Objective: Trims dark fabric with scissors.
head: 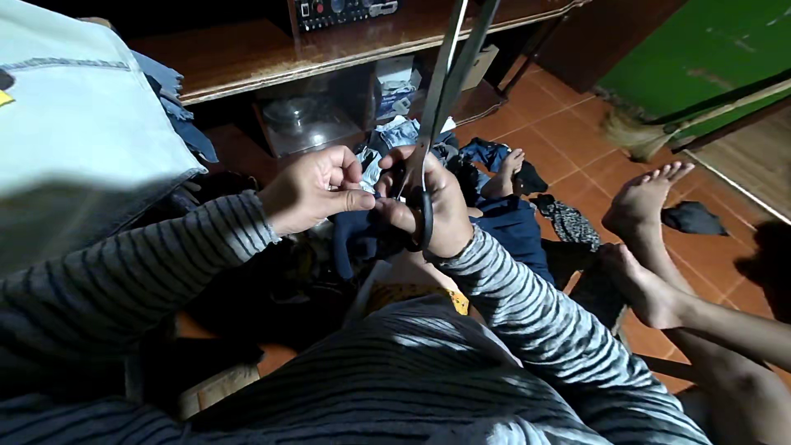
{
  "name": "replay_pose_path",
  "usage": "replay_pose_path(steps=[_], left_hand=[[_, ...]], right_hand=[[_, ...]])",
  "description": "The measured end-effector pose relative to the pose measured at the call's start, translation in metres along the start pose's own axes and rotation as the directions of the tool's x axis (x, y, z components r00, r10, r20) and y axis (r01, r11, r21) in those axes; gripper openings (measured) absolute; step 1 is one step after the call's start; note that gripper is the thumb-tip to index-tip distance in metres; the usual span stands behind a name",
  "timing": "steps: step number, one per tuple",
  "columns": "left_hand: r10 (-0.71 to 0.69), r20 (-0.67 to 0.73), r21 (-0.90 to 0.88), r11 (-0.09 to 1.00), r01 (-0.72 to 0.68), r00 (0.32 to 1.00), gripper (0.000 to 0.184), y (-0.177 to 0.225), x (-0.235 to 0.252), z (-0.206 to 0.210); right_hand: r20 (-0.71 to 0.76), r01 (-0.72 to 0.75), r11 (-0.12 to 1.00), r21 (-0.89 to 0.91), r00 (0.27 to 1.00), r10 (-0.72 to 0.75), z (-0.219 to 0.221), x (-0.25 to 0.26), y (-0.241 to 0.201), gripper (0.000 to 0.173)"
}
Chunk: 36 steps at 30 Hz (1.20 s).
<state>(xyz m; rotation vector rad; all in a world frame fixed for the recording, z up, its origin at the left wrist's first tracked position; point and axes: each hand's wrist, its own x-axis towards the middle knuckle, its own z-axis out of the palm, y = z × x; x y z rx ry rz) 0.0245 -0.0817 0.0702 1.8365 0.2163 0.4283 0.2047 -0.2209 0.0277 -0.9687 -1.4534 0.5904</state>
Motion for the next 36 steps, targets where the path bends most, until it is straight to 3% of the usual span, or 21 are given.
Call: replay_pose_path(steps=[3, 9, 12, 16, 20, 27, 33, 36], left_hand=[[-0.039, 0.062, 0.009, 0.999, 0.038, 0.997, 0.017, 0.007, -0.001, -0.001], [-0.139, 0.132, 0.222, 0.969, 0.108, 0.981, 0.009, 0.002, 0.004, -0.021], [-0.016, 0.07, 0.228, 0.974, -0.001, 0.997, 0.011, -0.009, 0.005, -0.023], [0.11, -0.051, 0.104, 0.989, -0.104, 0.993, 0.015, -0.007, 0.007, -0.017], [0.137, -0.14, 0.023, 0.991, -0.135, 0.981, 0.018, -0.002, 0.005, -0.012], [0.198, -0.213, 0.214, 0.965, -0.152, 0.957, 0.013, 0.009, 0.005, -0.011], [0.18, -0.23, 0.225, 0.966, -0.128, 0.956, 0.014, 0.016, 0.006, -0.017], [0.191, -0.235, 0.239, 0.962, -0.134, 0.953, 0.014, 0.016, 0.006, -0.016]], right_hand=[[-0.104, 0.022, 0.999, 0.029, 0.994, -0.019, -0.003, 0.019, -0.011, 0.046], [-0.243, 0.072, 0.997, -0.027, 0.967, -0.076, -0.033, 0.013, -0.005, 0.045], [-0.274, 0.051, 0.998, -0.024, 0.96, -0.056, -0.04, 0.007, -0.003, 0.044], [-0.277, 0.037, 0.999, 0.037, 0.961, -0.025, -0.03, -0.003, 0.0, 0.043], [-0.224, -0.021, 0.997, 0.069, 0.974, 0.036, -0.009, -0.012, 0.002, 0.045], [-0.022, -0.089, 0.987, 0.134, 0.995, 0.093, 0.007, -0.027, 0.018, 0.047], [0.19, -0.229, 0.972, 0.046, 0.957, 0.217, 0.004, -0.064, 0.054, 0.087], [0.261, -0.216, 0.975, 0.05, 0.945, 0.196, 0.007, -0.07, 0.063, 0.092]])
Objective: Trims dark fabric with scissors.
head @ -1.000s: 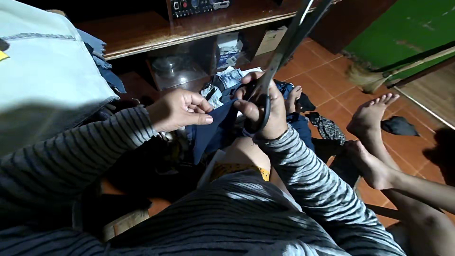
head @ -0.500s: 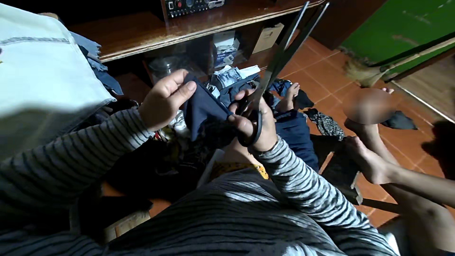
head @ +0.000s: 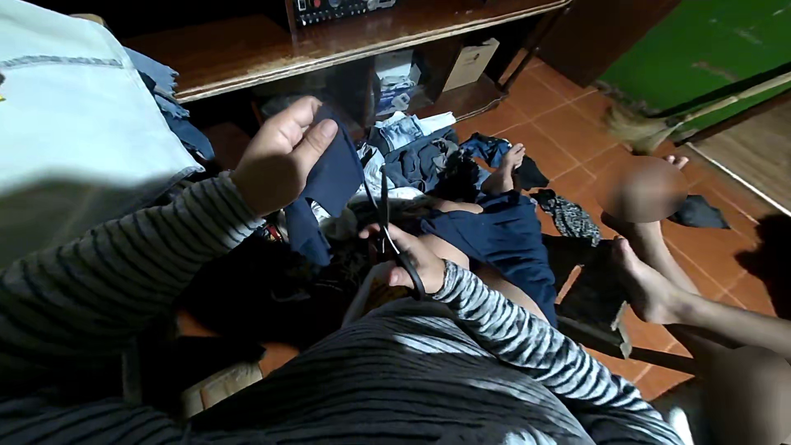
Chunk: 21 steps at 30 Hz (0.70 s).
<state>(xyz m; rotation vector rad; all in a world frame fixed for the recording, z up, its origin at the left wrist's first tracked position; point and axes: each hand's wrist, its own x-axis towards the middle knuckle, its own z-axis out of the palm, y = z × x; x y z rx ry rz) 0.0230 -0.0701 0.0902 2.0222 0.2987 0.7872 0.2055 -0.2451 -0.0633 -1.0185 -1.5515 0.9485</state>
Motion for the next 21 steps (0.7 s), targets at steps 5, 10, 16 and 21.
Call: replay_pose_path(steps=[5, 10, 16, 21], left_hand=[[-0.006, 0.007, -0.01, 1.0, 0.006, 1.0, 0.014, 0.0, 0.0, 0.0], [-0.037, 0.03, -0.009, 0.999, 0.037, 0.999, 0.015, -0.003, 0.0, 0.001], [-0.065, 0.022, -0.003, 0.998, 0.065, 0.998, 0.013, -0.005, 0.001, 0.001], [-0.011, 0.013, 0.062, 0.998, 0.01, 1.0, 0.012, -0.008, 0.001, -0.001]], right_hand=[[0.053, 0.039, 0.998, 0.05, 0.998, -0.042, 0.008, 0.004, 0.005, 0.094], [0.057, 0.061, 0.996, 0.068, 0.996, -0.065, 0.004, 0.007, 0.001, 0.087], [0.028, 0.115, 0.992, 0.047, 0.993, -0.116, 0.002, 0.008, 0.0, 0.079], [-0.013, 0.098, 0.994, 0.044, 0.995, -0.098, 0.001, 0.01, -0.007, 0.076]])
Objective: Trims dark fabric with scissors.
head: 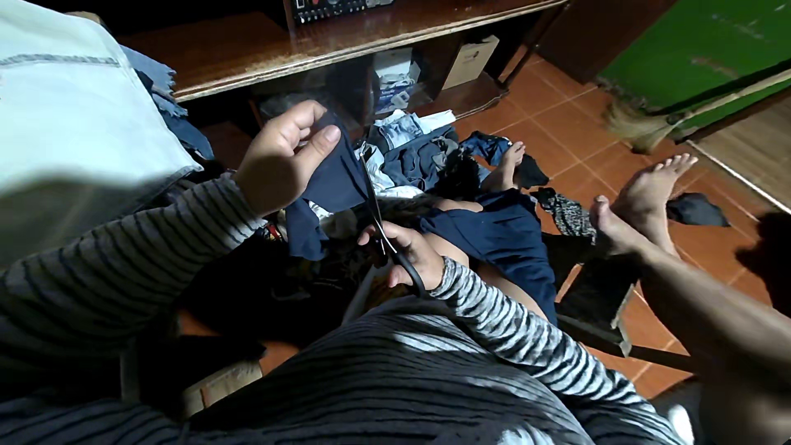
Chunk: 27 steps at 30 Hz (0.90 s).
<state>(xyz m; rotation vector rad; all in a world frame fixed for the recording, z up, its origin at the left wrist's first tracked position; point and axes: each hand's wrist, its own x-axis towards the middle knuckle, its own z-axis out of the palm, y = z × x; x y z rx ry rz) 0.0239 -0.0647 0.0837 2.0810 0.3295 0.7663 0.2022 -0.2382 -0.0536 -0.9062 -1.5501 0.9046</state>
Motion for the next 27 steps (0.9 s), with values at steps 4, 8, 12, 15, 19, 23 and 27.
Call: replay_pose_path(steps=[4, 8, 12, 15, 19, 23, 27], left_hand=[[-0.007, 0.009, -0.021, 1.0, 0.007, 1.0, 0.012, -0.0005, 0.0004, 0.0009], [-0.021, 0.014, -0.053, 0.998, 0.021, 1.0, 0.011, 0.0, -0.0001, 0.0011], [-0.017, 0.015, -0.055, 0.998, 0.018, 1.0, 0.012, -0.0012, 0.0003, 0.0004], [-0.053, 0.01, -0.066, 0.996, 0.054, 0.999, 0.012, 0.0008, 0.0006, -0.0015], [-0.141, 0.019, -0.103, 0.984, 0.142, 0.99, 0.018, 0.0036, 0.0007, -0.0032], [-0.19, 0.041, -0.098, 0.976, 0.193, 0.981, 0.033, 0.0039, 0.0001, -0.0005], [-0.141, 0.057, -0.119, 0.982, 0.147, 0.988, 0.041, 0.0006, -0.0014, 0.0016]], right_hand=[[-0.019, -0.005, 1.0, 0.027, 1.0, 0.005, -0.0004, 0.0009, 0.0009, 0.07], [-0.02, -0.031, 0.997, 0.068, 0.999, 0.032, -0.0004, -0.001, 0.0034, 0.065], [-0.034, -0.037, 0.996, 0.086, 0.999, 0.041, 0.0001, -0.0033, 0.0055, 0.058], [-0.041, -0.063, 0.994, 0.087, 0.997, 0.066, -0.0004, -0.0054, 0.0059, 0.053], [-0.034, -0.075, 0.987, 0.144, 0.996, 0.08, -0.0009, -0.0074, 0.0075, 0.048], [-0.001, -0.058, 0.984, 0.167, 0.998, 0.059, -0.0003, -0.006, 0.0057, 0.051], [0.002, -0.05, 0.983, 0.176, 0.999, 0.05, -0.0008, -0.0038, 0.0041, 0.056]])
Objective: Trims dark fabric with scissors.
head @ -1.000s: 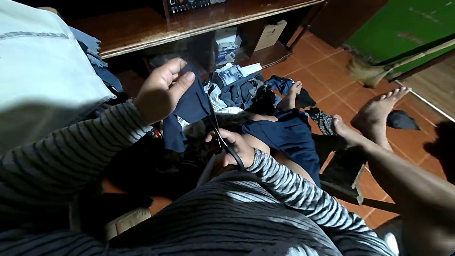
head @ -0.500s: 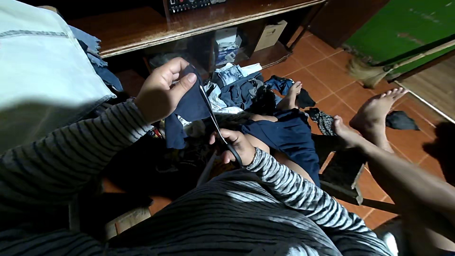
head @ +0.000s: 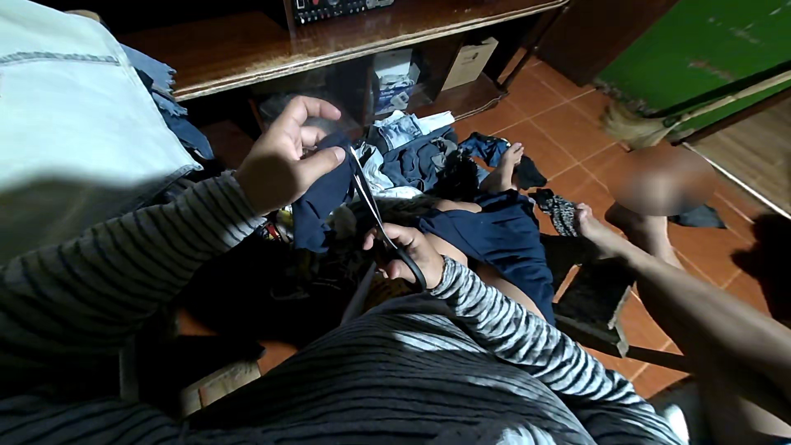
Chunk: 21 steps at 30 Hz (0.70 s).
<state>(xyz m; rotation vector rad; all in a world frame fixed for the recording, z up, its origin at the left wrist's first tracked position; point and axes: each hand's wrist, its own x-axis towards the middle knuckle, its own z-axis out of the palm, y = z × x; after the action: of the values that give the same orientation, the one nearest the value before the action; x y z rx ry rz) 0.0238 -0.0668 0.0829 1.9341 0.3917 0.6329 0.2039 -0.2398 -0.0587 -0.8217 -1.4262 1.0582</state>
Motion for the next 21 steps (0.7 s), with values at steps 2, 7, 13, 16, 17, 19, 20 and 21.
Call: replay_pose_path(steps=[2, 7, 13, 16, 17, 19, 20, 21], left_hand=[[0.02, 0.008, 0.007, 1.0, -0.02, 1.0, 0.044, -0.002, 0.0, 0.0], [0.042, 0.022, 0.017, 0.999, -0.042, 0.999, 0.046, -0.005, -0.001, 0.003], [0.023, -0.025, 0.066, 0.998, -0.021, 0.999, 0.048, -0.004, -0.001, 0.002], [-0.01, -0.042, 0.05, 0.999, 0.012, 0.999, 0.049, -0.002, -0.001, 0.002], [-0.012, -0.036, 0.032, 0.999, 0.013, 0.999, 0.049, -0.002, -0.001, 0.003], [-0.001, -0.011, 0.006, 1.0, 0.001, 1.0, 0.049, -0.003, -0.002, 0.004], [0.008, 0.002, -0.001, 1.0, -0.008, 1.0, 0.05, -0.003, -0.003, 0.005], [0.009, 0.017, -0.011, 1.0, -0.008, 1.0, 0.05, -0.003, -0.004, 0.006]], right_hand=[[-0.01, -0.007, 1.0, -0.02, 1.0, 0.007, 0.0, 0.002, -0.002, 0.059], [-0.053, -0.019, 1.0, 0.007, 0.998, 0.019, 0.006, 0.007, -0.007, 0.055], [-0.078, -0.052, 0.999, -0.008, 0.996, 0.052, 0.009, 0.005, -0.009, 0.049], [-0.082, -0.053, 0.998, -0.027, 0.995, 0.05, 0.009, 0.004, -0.009, 0.047], [-0.08, -0.045, 0.998, -0.038, 0.996, 0.042, 0.009, 0.004, -0.009, 0.048], [-0.071, -0.024, 0.997, -0.07, 0.997, 0.019, 0.009, 0.007, -0.011, 0.054], [-0.068, -0.01, 0.996, -0.083, 0.998, 0.004, 0.009, 0.008, -0.012, 0.058], [-0.069, 0.0, 0.996, -0.093, 0.998, -0.007, 0.009, 0.01, -0.013, 0.061]])
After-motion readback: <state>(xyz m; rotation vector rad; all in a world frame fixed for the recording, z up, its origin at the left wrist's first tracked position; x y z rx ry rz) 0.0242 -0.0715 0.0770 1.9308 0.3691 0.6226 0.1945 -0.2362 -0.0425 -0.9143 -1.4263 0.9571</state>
